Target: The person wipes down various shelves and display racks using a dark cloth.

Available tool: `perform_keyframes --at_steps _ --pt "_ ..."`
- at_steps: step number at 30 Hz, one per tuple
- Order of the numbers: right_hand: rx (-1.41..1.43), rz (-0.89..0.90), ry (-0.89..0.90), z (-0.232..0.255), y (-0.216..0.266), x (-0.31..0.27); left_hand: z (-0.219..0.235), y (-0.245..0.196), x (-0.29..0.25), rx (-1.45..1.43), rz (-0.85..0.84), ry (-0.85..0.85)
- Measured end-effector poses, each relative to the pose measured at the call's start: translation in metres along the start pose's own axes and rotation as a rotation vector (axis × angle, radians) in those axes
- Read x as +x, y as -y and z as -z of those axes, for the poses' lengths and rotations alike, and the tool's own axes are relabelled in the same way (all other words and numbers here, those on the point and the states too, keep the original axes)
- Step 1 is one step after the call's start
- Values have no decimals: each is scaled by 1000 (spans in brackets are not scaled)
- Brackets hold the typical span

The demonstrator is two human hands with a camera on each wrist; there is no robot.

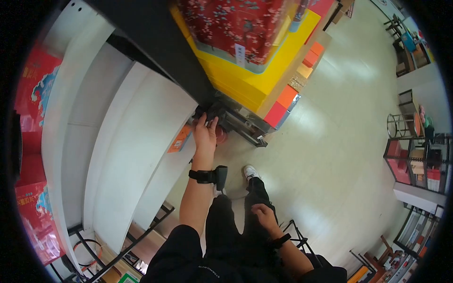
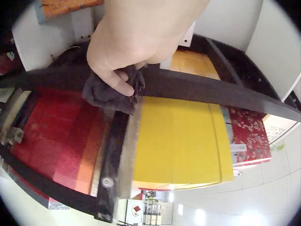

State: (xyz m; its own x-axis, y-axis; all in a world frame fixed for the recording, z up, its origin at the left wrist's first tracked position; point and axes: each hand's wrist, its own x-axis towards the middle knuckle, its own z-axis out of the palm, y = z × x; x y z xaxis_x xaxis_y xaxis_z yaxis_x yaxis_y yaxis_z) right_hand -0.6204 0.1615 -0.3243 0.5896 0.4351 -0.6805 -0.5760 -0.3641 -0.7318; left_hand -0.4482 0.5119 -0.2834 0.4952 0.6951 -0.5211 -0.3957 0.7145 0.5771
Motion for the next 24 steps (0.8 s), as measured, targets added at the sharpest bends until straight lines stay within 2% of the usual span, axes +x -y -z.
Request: perform_keyframes --at_steps 8,9,12,15,18,20,24 --pt "63 -14 -55 12 -12 -3 33 24 35 171 181 -151" --pt "75 -24 -67 13 -14 -3 44 30 47 234 167 -138" --pt "56 -24 -80 18 -24 -5 76 50 71 188 117 -90" --pt "102 -84 -128 17 -23 -7 69 59 62 301 167 -210" --pt "164 -120 -165 21 -27 -9 82 79 89 241 247 -256" --pt "164 -119 -186 25 -35 -9 76 86 85 233 276 -324" --pt "190 -141 -228 29 -50 -6 89 99 99 213 341 -287"
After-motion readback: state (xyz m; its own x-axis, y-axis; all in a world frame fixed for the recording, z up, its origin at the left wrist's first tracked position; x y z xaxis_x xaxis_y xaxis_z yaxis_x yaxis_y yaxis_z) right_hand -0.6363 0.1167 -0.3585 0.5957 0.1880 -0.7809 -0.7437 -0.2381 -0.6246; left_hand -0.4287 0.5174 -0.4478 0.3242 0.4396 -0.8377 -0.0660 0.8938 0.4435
